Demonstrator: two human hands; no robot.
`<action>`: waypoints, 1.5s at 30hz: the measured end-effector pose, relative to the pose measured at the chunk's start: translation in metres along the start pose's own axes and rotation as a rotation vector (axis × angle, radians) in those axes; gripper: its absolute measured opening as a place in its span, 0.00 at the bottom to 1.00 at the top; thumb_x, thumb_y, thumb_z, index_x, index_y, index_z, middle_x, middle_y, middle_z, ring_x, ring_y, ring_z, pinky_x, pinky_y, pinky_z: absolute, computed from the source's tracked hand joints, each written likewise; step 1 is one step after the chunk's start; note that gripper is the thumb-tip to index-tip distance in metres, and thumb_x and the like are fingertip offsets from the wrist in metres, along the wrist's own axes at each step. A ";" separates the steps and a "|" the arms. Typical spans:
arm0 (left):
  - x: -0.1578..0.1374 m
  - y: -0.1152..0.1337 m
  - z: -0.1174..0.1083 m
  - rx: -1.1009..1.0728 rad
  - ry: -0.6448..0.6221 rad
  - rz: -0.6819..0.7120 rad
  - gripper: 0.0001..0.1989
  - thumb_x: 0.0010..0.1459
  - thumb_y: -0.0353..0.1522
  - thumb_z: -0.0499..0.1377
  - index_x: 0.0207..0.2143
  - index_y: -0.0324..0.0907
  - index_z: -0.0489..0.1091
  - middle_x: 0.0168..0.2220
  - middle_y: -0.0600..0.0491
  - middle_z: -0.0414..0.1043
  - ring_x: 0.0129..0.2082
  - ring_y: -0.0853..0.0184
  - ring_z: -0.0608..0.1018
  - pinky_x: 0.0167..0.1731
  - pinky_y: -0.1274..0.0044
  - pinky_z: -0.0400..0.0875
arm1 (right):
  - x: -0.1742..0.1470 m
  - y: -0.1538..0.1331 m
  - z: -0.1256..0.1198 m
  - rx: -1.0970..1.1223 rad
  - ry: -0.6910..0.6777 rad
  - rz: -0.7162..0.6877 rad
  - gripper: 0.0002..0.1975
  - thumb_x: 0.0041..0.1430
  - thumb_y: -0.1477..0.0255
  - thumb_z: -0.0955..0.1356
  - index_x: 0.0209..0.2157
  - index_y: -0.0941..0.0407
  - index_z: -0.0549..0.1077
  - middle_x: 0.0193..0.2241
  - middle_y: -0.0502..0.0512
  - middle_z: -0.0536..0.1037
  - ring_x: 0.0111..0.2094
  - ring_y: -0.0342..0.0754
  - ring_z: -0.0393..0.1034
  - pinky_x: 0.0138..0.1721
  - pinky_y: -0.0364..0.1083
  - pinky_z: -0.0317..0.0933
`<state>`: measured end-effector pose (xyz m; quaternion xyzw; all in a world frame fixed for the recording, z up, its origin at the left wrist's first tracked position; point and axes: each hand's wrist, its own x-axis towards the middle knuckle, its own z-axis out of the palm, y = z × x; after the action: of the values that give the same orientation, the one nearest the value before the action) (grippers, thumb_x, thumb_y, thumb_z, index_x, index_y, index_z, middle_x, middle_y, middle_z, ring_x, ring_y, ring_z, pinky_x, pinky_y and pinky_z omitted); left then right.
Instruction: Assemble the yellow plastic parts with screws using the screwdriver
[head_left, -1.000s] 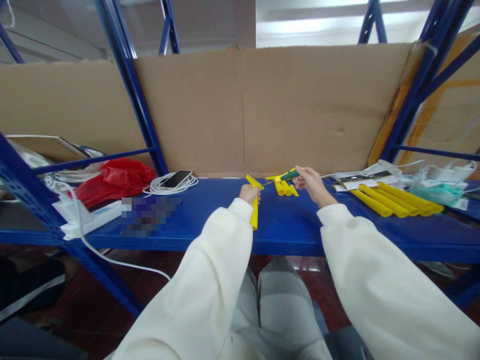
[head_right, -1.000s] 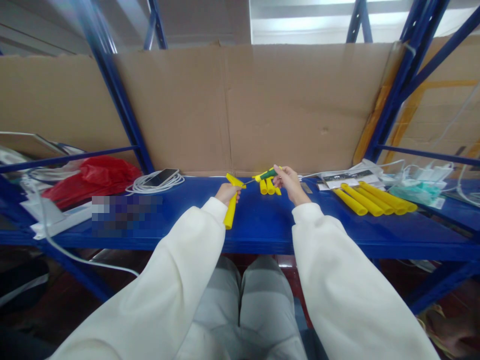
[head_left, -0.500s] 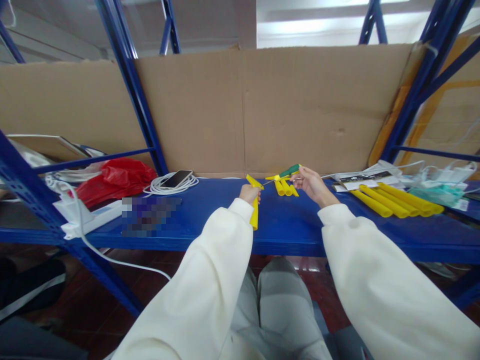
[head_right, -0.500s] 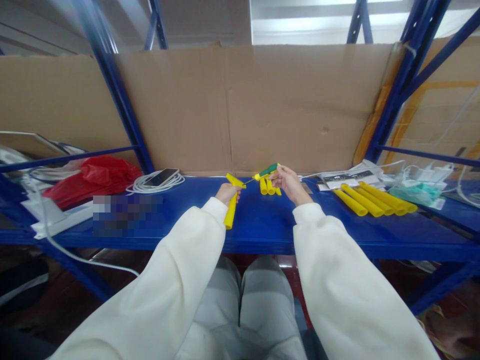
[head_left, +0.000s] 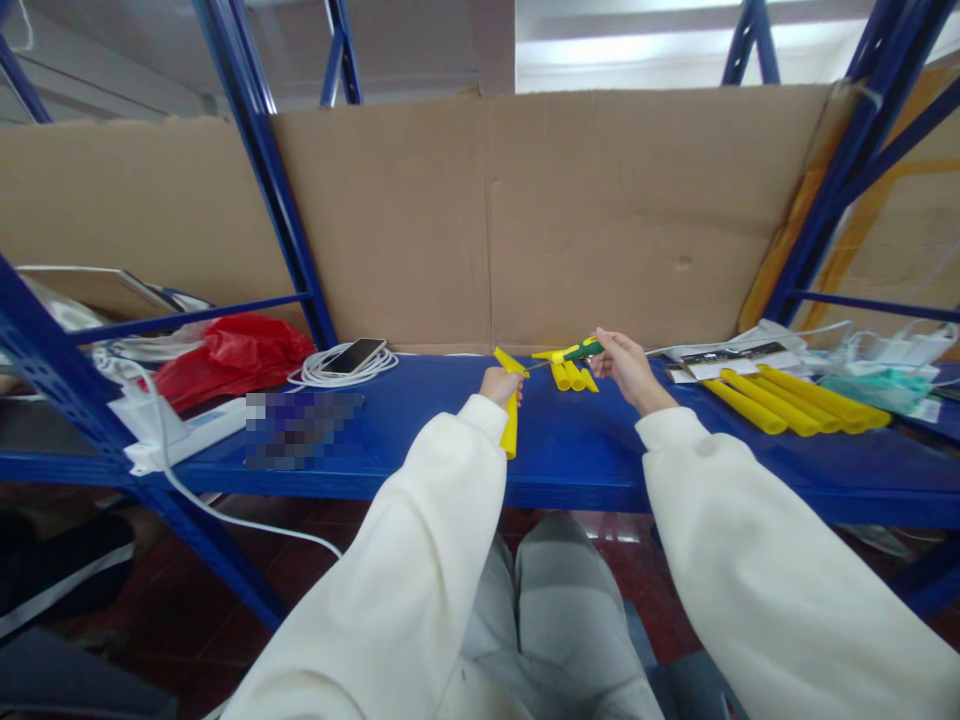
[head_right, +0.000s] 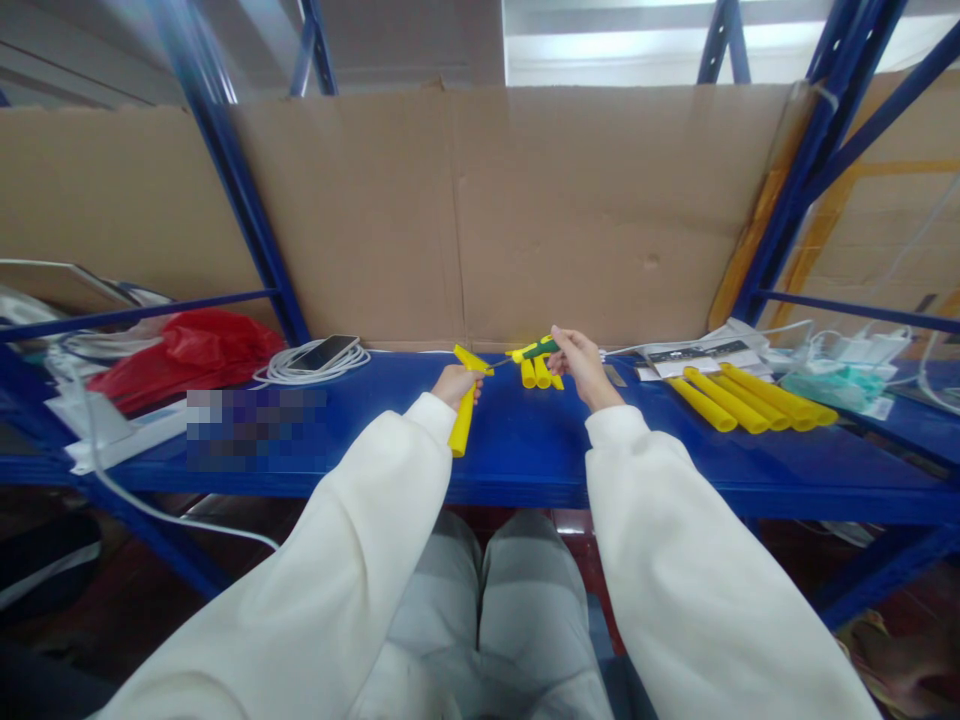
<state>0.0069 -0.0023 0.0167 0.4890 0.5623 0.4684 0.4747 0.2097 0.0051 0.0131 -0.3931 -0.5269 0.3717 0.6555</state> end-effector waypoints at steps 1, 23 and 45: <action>0.000 0.000 0.000 0.000 -0.001 0.000 0.07 0.56 0.20 0.59 0.27 0.36 0.69 0.13 0.61 0.58 0.12 0.75 0.63 0.16 0.81 0.58 | -0.001 -0.001 0.000 0.002 -0.010 0.000 0.25 0.44 0.48 0.75 0.30 0.54 0.70 0.13 0.45 0.71 0.13 0.39 0.63 0.14 0.38 0.55; 0.001 -0.002 0.001 0.002 0.000 0.029 0.07 0.56 0.19 0.56 0.27 0.35 0.69 0.13 0.61 0.58 0.12 0.75 0.63 0.16 0.81 0.59 | -0.002 0.000 0.004 -0.020 0.037 -0.050 0.27 0.38 0.49 0.77 0.26 0.54 0.67 0.15 0.44 0.71 0.13 0.37 0.61 0.14 0.37 0.54; 0.003 -0.002 0.001 0.014 -0.003 0.016 0.06 0.55 0.19 0.57 0.28 0.35 0.70 0.13 0.61 0.58 0.13 0.74 0.64 0.17 0.80 0.61 | -0.005 -0.001 0.004 -0.004 -0.002 -0.011 0.26 0.42 0.49 0.76 0.25 0.55 0.65 0.17 0.45 0.70 0.15 0.36 0.62 0.15 0.37 0.54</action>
<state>0.0071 0.0006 0.0149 0.4977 0.5608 0.4676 0.4682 0.2051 0.0003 0.0129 -0.3913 -0.5304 0.3675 0.6561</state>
